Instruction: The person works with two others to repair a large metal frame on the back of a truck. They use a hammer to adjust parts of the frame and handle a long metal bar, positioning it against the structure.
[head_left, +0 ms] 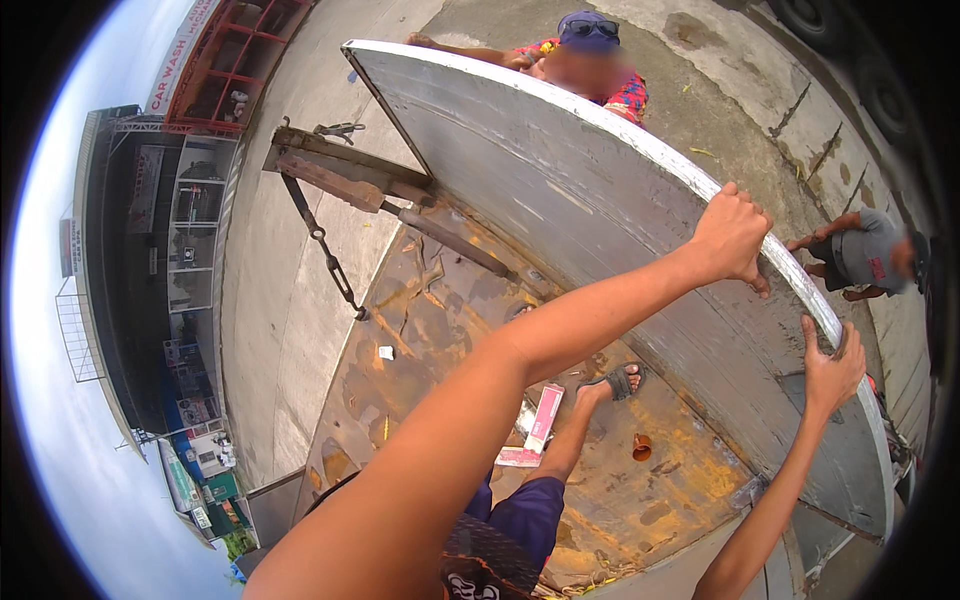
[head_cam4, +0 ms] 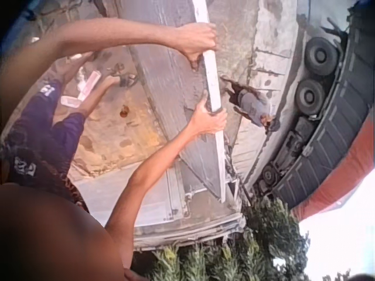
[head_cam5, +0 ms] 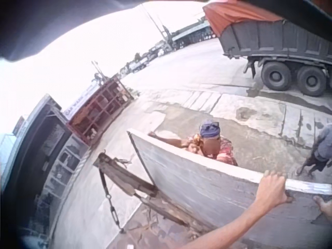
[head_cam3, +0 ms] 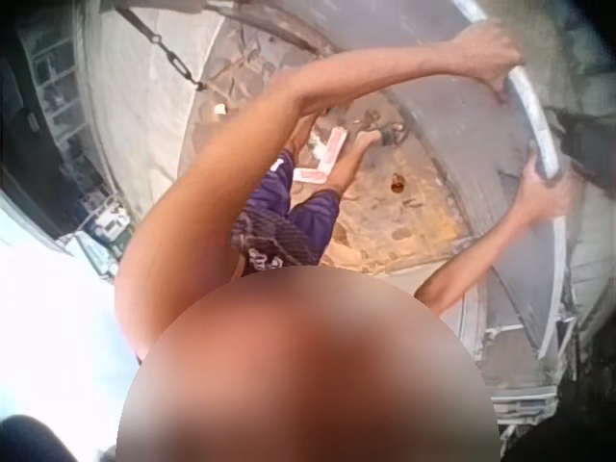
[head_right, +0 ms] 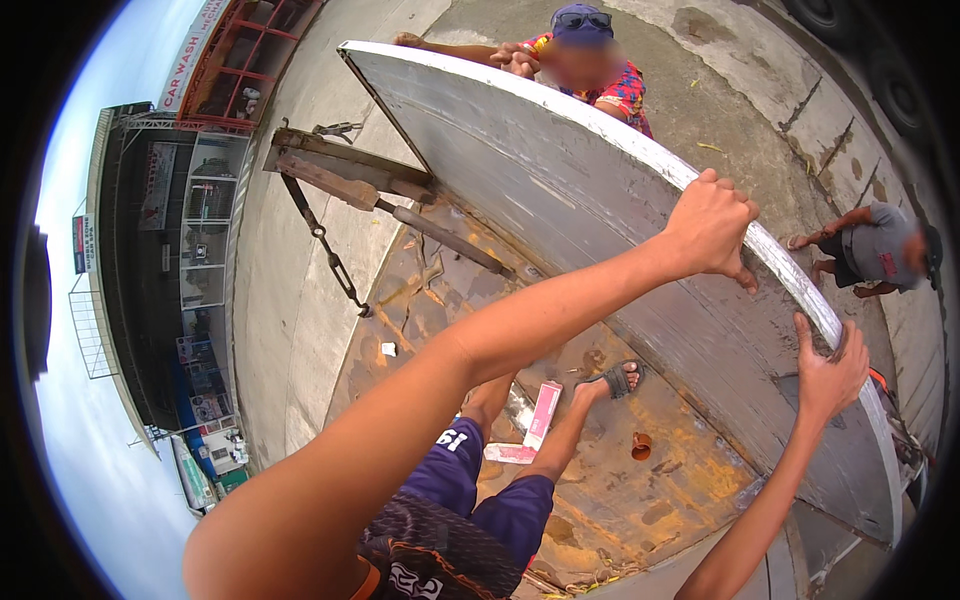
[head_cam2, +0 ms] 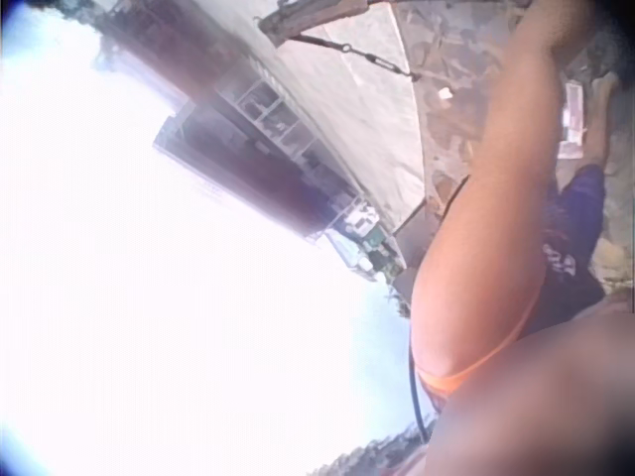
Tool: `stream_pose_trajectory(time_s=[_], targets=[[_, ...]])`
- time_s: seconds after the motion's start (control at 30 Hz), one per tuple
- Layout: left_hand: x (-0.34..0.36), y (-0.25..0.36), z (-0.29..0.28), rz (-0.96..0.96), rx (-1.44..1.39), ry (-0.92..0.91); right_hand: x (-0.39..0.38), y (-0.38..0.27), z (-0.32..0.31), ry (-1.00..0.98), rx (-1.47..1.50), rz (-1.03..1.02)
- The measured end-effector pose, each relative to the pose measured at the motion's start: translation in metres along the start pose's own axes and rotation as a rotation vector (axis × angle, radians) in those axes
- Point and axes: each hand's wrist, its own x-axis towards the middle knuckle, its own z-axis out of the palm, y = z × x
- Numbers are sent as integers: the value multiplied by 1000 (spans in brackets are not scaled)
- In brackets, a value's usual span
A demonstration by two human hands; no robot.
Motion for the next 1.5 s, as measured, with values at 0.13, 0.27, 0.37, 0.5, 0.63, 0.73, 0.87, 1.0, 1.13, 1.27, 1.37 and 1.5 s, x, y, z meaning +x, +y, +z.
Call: stream_pose_trajectory(time_s=[0.13,0.27,0.37,0.5,0.63,0.73,0.87,1.0,1.13,1.27,1.37,1.5], targets=[[-15,7,-14,-10,-57,27,-10,-6,-16,58,45,-50],[-27,13,-18,-14,-68,10,-23,-2,-22,34,58,-59],[-50,22,-29,-18,-108,26,-47,-6,-35,63,47,-63],[-108,43,-58,-44,-76,-12,-98,-28,-67,59,58,-43],[-101,39,-65,-47,-157,37,-86,-43,-71,81,92,-45],[-93,38,-70,-26,-164,56,-79,-41,-73,130,151,-53],[-86,50,-74,-25,-63,32,-89,-19,-69,95,160,9],[-82,73,-80,10,32,43,-97,-7,-69,214,195,10],[-81,77,-84,12,109,17,-97,-7,-72,259,220,26],[-85,78,-81,41,144,58,-102,-4,-73,255,248,34],[-87,80,-81,-9,166,15,-104,-4,-73,266,259,46],[-83,84,-88,54,159,-6,-105,-4,-73,266,269,57]])
